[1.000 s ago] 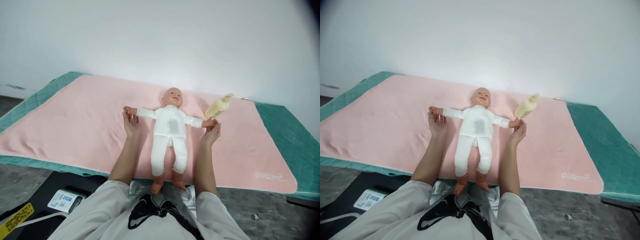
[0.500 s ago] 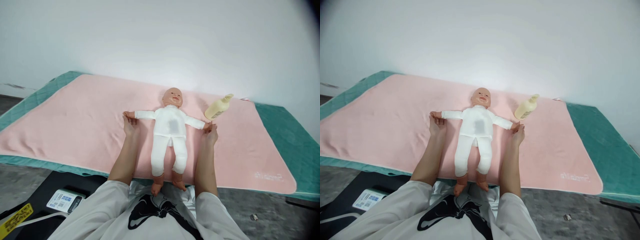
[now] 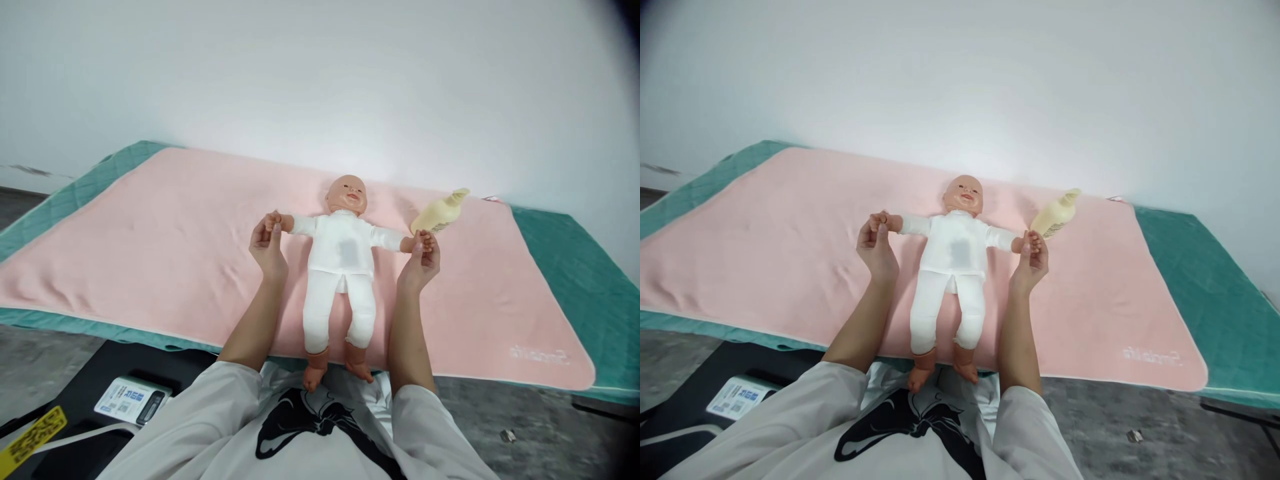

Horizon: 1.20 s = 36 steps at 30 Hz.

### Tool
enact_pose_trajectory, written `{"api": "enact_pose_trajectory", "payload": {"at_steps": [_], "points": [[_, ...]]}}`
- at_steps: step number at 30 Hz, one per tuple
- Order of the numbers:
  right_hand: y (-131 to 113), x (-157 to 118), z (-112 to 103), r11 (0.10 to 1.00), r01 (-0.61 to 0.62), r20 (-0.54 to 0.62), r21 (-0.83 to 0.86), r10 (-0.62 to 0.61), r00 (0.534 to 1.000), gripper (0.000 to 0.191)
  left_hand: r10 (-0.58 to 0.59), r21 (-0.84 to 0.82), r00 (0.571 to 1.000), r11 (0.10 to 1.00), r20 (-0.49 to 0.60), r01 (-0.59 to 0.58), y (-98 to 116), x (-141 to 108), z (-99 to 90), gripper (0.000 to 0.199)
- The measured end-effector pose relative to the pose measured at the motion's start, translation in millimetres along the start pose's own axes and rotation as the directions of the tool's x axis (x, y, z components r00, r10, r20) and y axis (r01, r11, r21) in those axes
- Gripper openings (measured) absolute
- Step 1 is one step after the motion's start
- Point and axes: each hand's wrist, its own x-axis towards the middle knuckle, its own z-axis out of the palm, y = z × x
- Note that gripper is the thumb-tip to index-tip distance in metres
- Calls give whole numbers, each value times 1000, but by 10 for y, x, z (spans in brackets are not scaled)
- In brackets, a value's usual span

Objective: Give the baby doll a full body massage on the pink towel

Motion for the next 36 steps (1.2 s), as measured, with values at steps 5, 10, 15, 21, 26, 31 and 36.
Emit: {"api": "enact_pose_trajectory", "payload": {"at_steps": [5,10,15,21,26,31,36], "points": [[35,-35,-51,995,82,250,55,-93,964,33,127,115,955,980,267,-163,-34,-105,-20,34],[67,-99,-86,988,151,519,26,-142,843,37,237,208,758,873,608,-440,-58,-142,-58,39],[-5,-160,-8,977,212,745,-8,-136,653,31,254,145,562,809,787,-569,-51,-114,-45,48],[-65,-122,-6,982,189,828,27,-127,546,39,134,151,411,793,902,-590,-47,-70,-41,54],[-98,-130,-2,987,159,856,-24,-62,513,32,86,157,384,814,919,-559,-1,-72,-25,46],[-110,-157,22,988,136,854,-66,-14,521,27,-3,222,398,834,917,-505,47,-85,3,39],[-101,-143,13,990,108,864,-93,26,504,33,1,239,424,825,905,-513,13,-85,0,26]]}}
